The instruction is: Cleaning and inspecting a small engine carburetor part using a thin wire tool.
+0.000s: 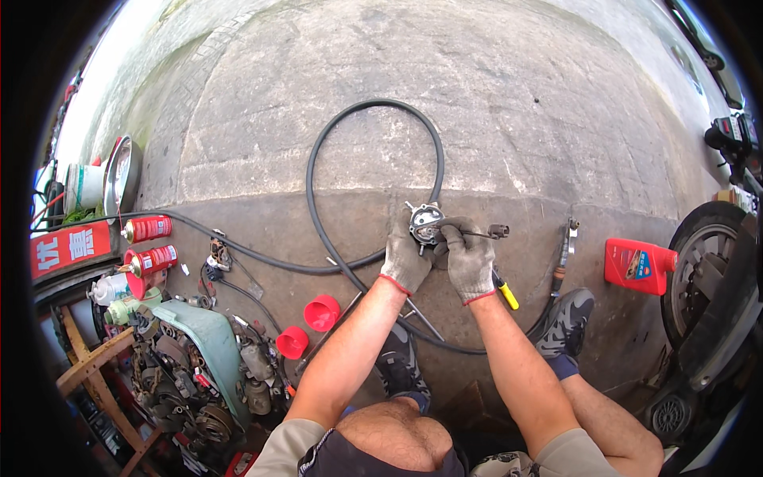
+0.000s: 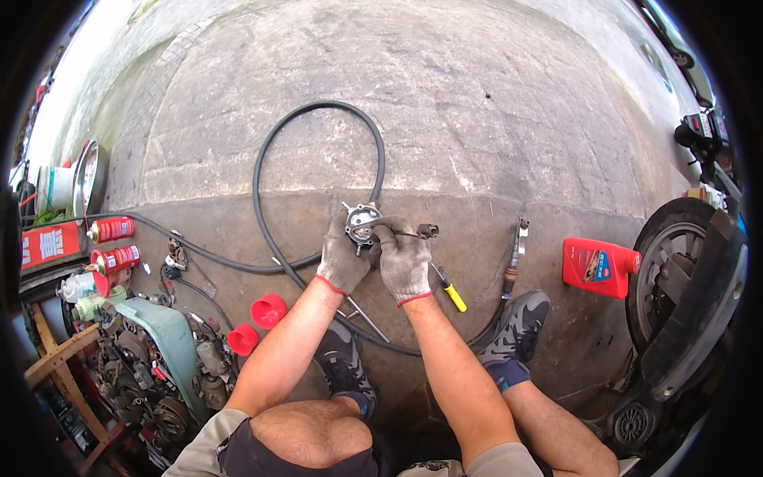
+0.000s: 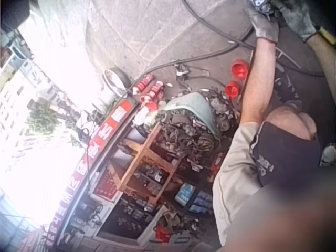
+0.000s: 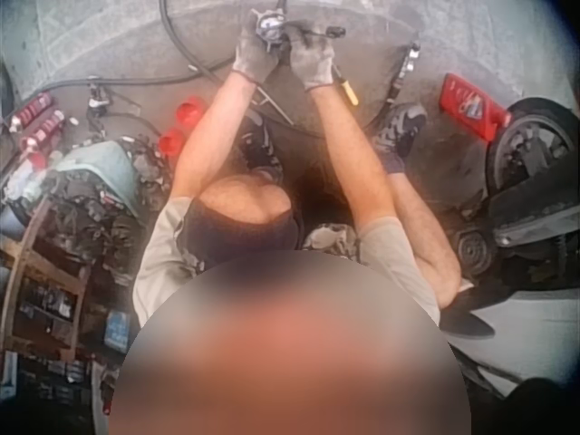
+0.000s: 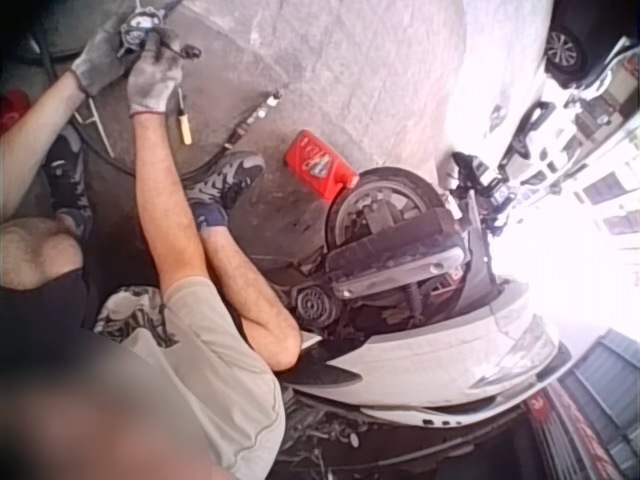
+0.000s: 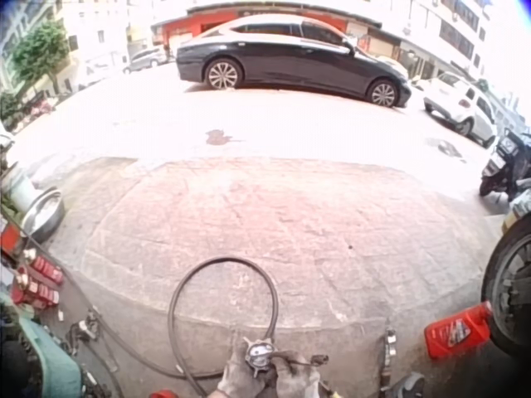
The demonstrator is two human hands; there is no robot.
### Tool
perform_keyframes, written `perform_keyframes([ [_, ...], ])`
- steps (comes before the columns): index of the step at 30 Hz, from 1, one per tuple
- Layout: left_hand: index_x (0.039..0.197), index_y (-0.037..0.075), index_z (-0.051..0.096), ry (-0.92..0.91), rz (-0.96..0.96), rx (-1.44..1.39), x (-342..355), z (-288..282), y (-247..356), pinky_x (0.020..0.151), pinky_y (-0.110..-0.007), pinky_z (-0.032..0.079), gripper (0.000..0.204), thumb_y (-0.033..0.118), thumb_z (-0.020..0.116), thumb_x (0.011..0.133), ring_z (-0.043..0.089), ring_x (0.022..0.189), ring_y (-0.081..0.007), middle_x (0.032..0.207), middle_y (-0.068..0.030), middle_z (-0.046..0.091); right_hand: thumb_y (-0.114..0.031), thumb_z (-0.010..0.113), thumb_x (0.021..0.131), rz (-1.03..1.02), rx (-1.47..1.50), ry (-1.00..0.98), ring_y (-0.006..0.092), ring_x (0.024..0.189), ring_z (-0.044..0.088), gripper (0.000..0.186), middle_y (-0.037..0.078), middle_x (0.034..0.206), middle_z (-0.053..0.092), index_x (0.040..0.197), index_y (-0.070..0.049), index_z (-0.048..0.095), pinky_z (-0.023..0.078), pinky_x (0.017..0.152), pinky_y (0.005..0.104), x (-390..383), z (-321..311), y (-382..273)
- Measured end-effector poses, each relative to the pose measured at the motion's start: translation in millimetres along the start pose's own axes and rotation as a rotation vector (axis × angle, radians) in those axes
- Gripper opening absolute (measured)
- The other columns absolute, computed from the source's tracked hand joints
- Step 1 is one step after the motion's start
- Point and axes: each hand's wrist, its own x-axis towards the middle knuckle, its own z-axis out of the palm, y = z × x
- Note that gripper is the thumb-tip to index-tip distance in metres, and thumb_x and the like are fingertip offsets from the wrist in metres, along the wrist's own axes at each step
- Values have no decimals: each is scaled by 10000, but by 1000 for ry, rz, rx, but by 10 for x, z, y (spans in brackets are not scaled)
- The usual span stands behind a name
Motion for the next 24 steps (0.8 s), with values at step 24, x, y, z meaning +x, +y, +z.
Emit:
perform_keyframes([
  [24,1214,98,641,-59,5,105,16,-30,-26,784,-369,551,515,484,351,1035,666,953,-188,1052,-44,708,-115,604,943,34,-106,-3,171,602,668,144,104,692,687,944,-18,710,507,571,333,39,-47,-41],
])
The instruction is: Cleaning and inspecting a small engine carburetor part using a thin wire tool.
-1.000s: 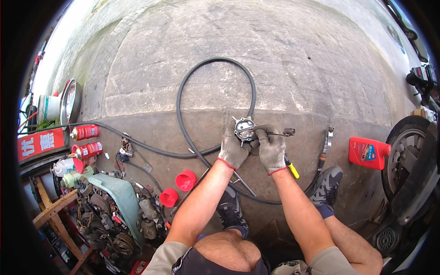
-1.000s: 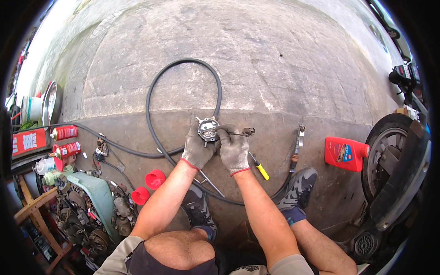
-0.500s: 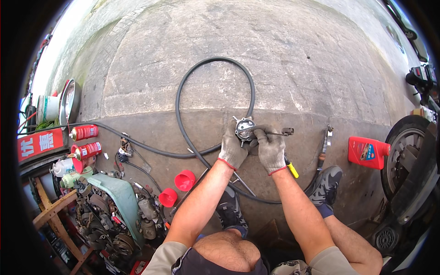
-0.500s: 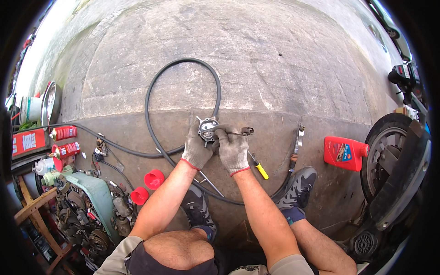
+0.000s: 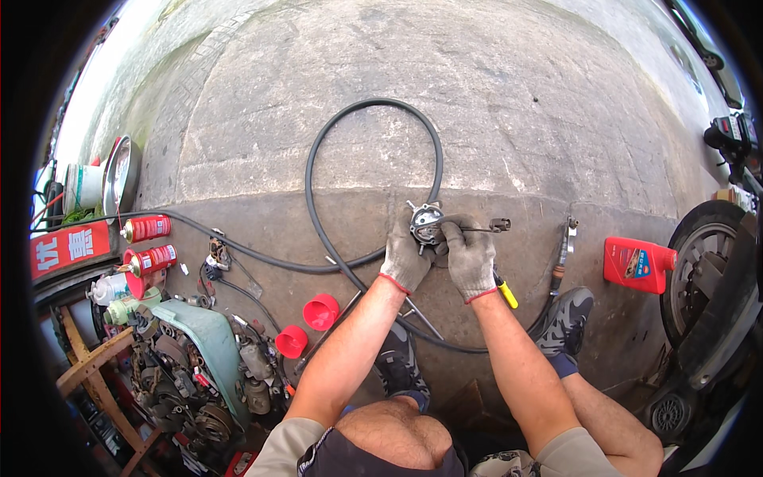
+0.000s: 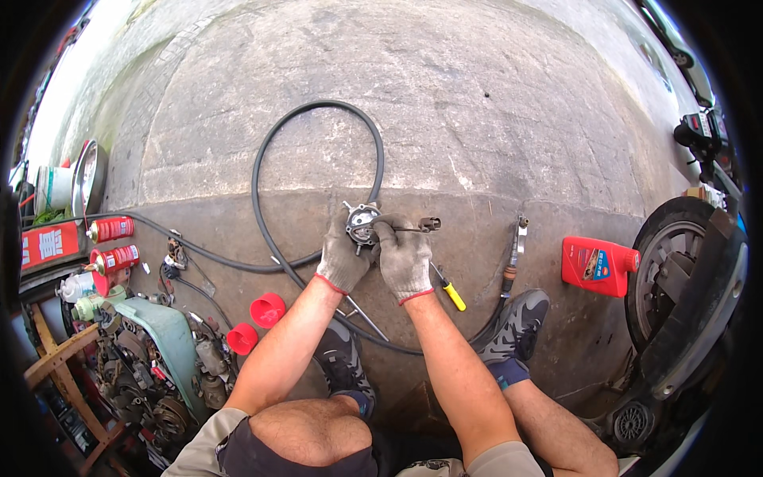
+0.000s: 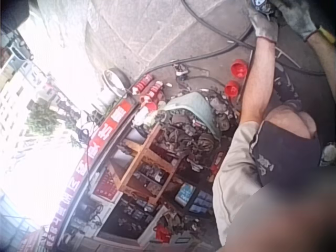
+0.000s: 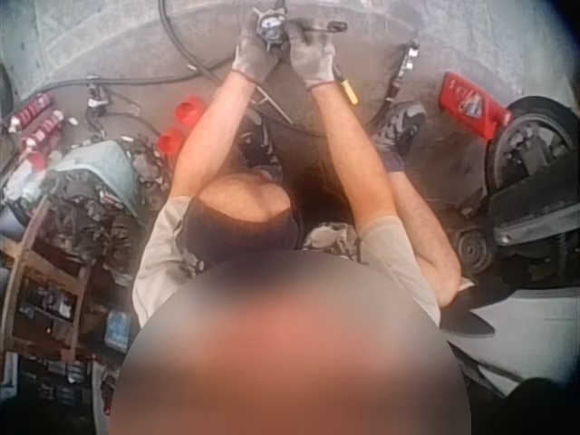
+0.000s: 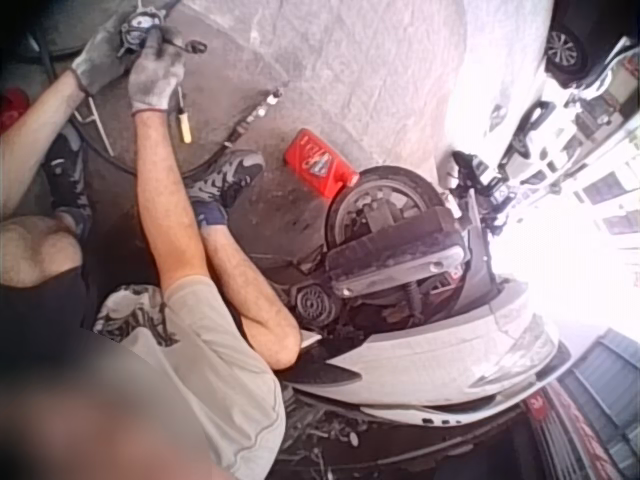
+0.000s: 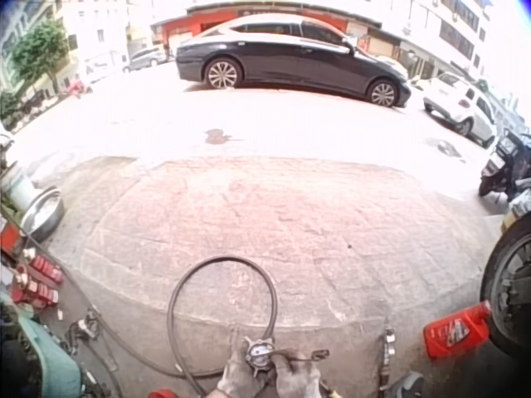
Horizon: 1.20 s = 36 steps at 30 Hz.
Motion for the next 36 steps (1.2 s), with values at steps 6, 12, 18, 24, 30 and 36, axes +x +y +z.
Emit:
perform_keyframes([
  [6,1203,84,637,-17,-1,-12,11,-35,17,757,-365,550,513,475,349,1036,670,918,-194,1040,-56,705,-148,600,944,42,54,-27,183,597,674,175,120,691,691,953,-12,709,511,567,345,-8,-19,-47],
  [12,1206,63,632,-81,-10,-53,20,-47,10,746,-353,558,516,460,345,1044,675,896,-204,1028,-74,704,-171,607,941,54,-24,-59,191,617,680,190,146,731,695,965,-12,707,516,571,354,18,-80,-128],
  [18,1209,54,634,-51,-2,-18,40,-55,6,772,-342,561,528,464,339,1052,677,916,-201,1052,-83,708,-152,609,947,-46,-121,-76,192,683,671,166,111,777,696,987,-23,706,531,636,336,84,-59,54],
  [24,1201,46,638,-94,-44,-64,52,-127,29,780,-345,560,546,477,336,1054,678,935,-204,1060,-80,711,-184,613,931,-40,-96,-48,299,765,695,173,156,850,710,966,-59,727,529,715,400,18,-46,-20],
  [30,1217,47,634,-101,-66,-73,81,-129,44,789,-354,559,571,499,324,1057,678,938,-213,1061,-85,713,-190,620,928,-90,-157,-92,286,713,689,173,139,791,705,964,-60,728,527,686,394,48,-78,-10],
  [36,1193,41,643,-28,-54,-66,61,-26,23,704,-354,542,570,497,328,1058,670,857,-209,1009,-85,712,-178,610,944,8,-148,-150,222,676,690,175,117,744,702,985,-45,716,533,650,357,72,-121,-104],
])
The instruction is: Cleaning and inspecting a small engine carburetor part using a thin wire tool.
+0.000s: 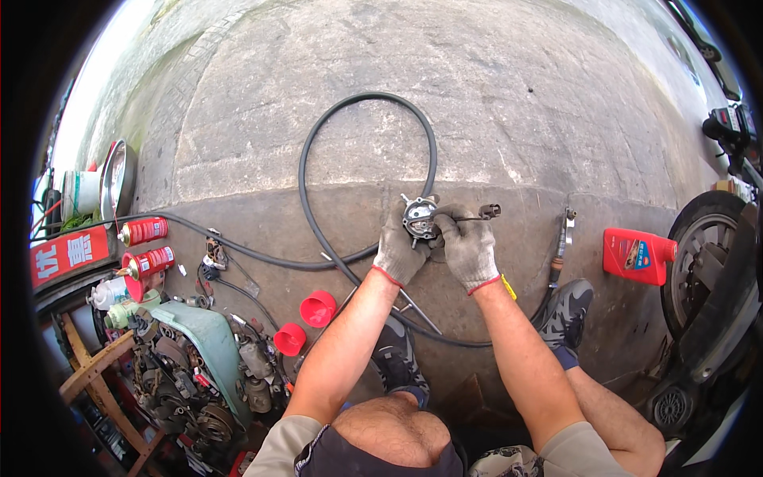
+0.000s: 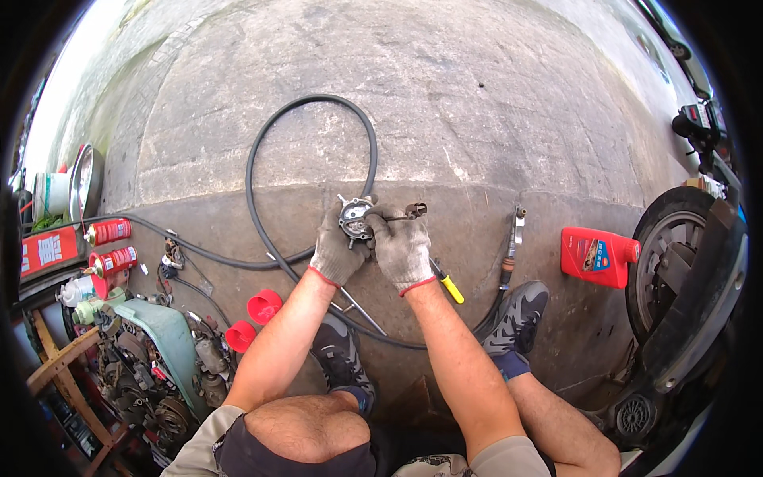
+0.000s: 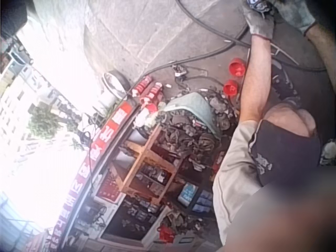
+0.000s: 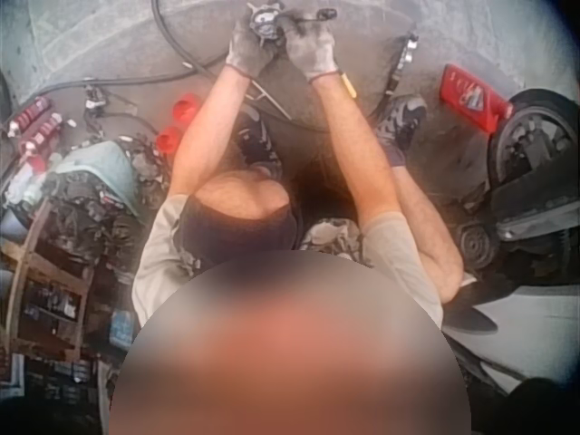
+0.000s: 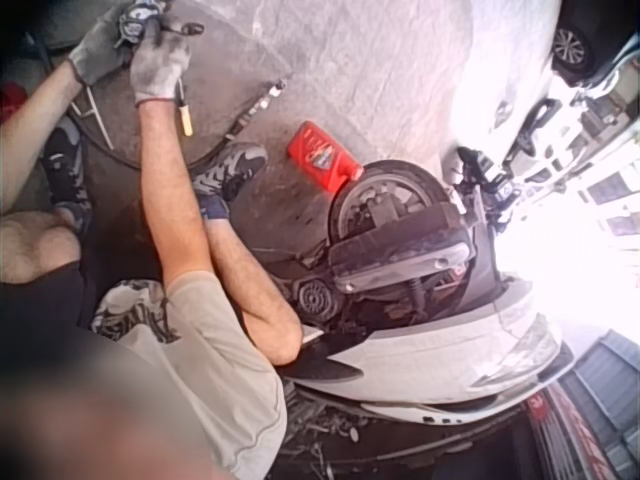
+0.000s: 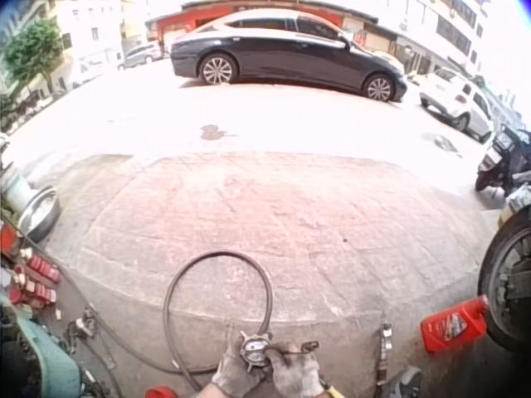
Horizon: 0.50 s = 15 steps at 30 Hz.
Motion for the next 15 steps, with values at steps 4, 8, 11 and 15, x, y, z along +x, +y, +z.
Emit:
perform_keyframes([
  [4,1155,48,661,82,30,19,-11,65,-14,571,-331,517,550,481,335,1060,662,755,-193,949,-63,712,-143,599,952,-50,-125,-71,194,676,701,170,124,754,708,1005,-20,703,538,636,326,52,-62,-52],
  [8,1148,55,663,89,24,0,-31,51,8,574,-328,518,543,476,332,1062,663,759,-193,957,-65,714,-161,597,945,-89,-216,-36,246,700,709,179,153,759,703,1004,-28,701,532,654,361,38,-89,-218],
  [11,1148,61,662,68,18,-1,-51,54,20,577,-329,519,542,479,328,1062,665,762,-192,963,-63,716,-185,591,945,-66,-155,-58,296,743,710,193,174,776,699,987,-37,707,528,677,386,22,-100,-254],
  [15,1171,67,655,90,16,2,-49,88,-6,581,-333,517,542,480,320,1063,666,771,-194,967,-56,716,-240,580,950,-70,-257,-40,302,755,714,234,166,771,705,994,-51,710,533,696,402,45,-94,-212],
])
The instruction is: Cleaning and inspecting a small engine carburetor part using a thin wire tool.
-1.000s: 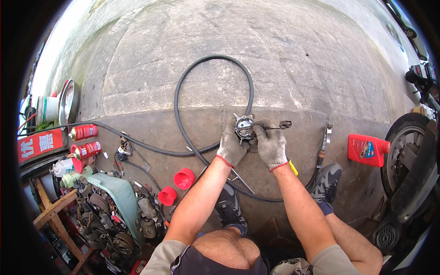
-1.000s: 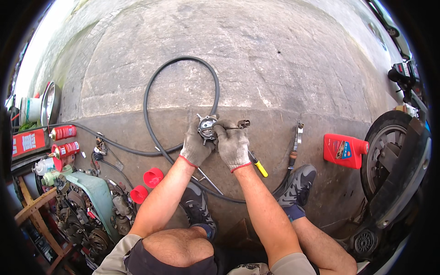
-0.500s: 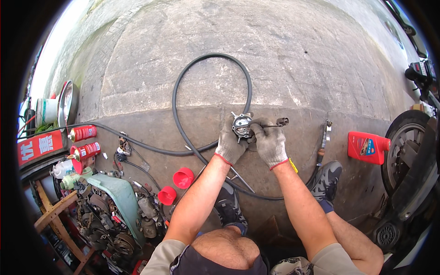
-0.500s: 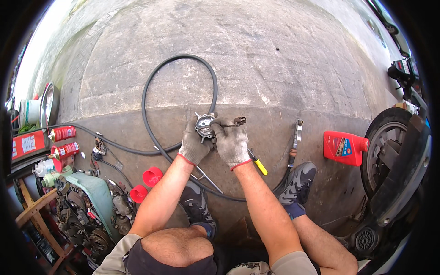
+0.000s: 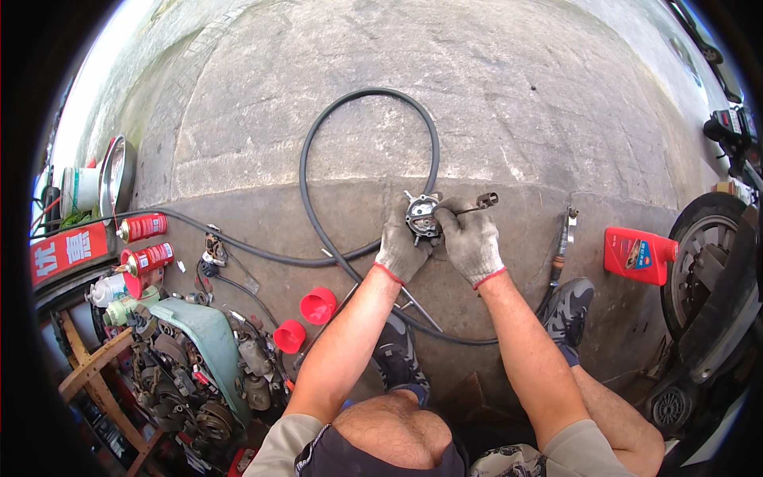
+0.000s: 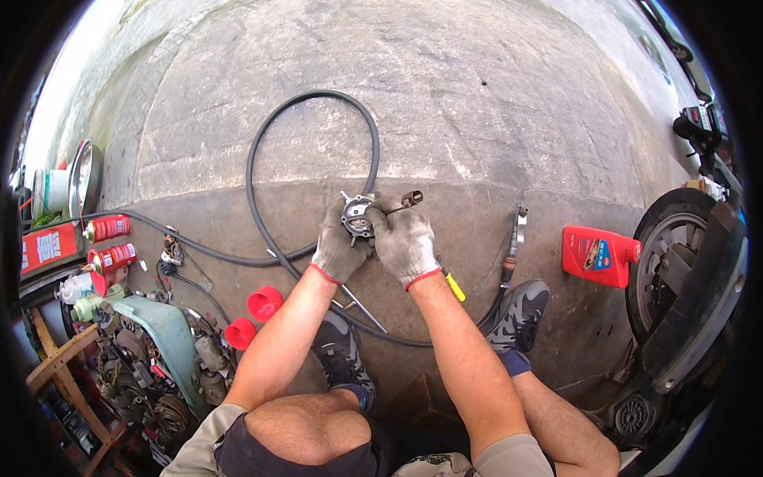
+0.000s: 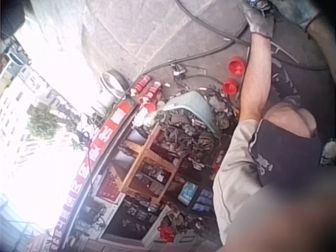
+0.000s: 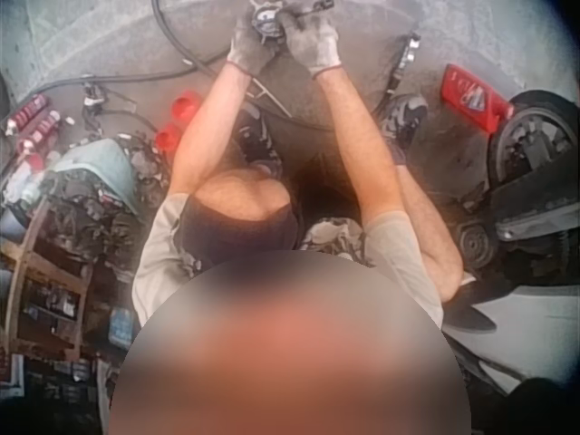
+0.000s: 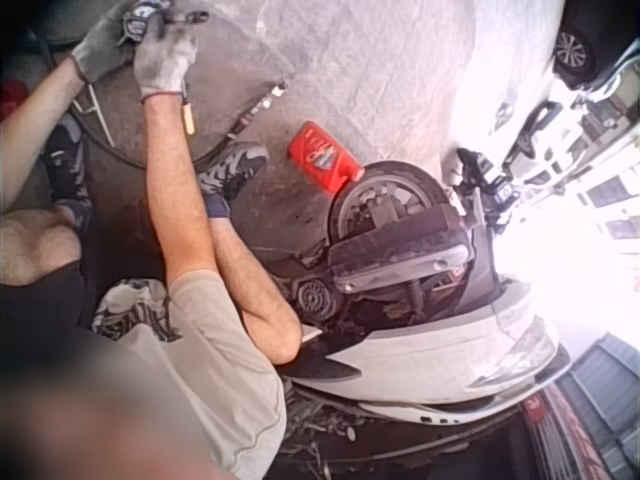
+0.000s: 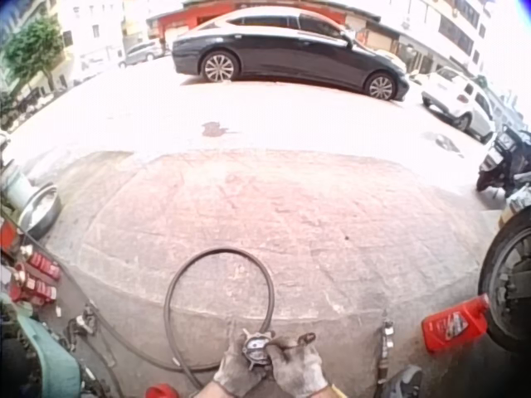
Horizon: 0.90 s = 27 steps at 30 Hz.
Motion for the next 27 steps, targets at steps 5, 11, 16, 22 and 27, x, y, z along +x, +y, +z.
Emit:
perform_keyframes([
  [5,1183,68,654,-42,7,14,14,-54,2,588,-331,516,549,484,316,1063,666,783,-194,971,-56,716,-271,574,949,32,91,24,314,770,717,253,156,768,712,1001,-64,710,542,721,414,8,16,21],
  [11,1175,54,660,-49,9,41,7,-33,10,582,-326,513,570,498,322,1060,661,770,-183,975,-59,715,-311,548,952,75,78,-41,320,796,711,294,153,771,712,1001,-76,718,537,728,424,-9,24,80],
  [16,1219,54,643,-39,41,103,12,-54,-3,678,-317,552,540,468,343,1045,683,898,-171,1066,-63,718,-312,549,949,-74,-5,50,317,764,708,292,166,774,706,1000,-79,718,534,716,423,-12,59,109],
  [22,1227,37,639,-172,26,116,17,-156,21,707,-297,565,555,470,341,1052,687,942,-185,1111,-91,707,-282,566,943,173,247,-27,313,737,705,260,155,756,704,985,-76,719,537,712,422,-44,25,-13],
  [27,1237,31,635,-94,42,171,31,-94,-20,781,-319,573,557,457,321,1063,686,981,-201,1127,-102,707,-291,577,944,22,89,-3,298,700,704,257,129,716,700,980,-82,722,537,679,413,-9,65,140],
])
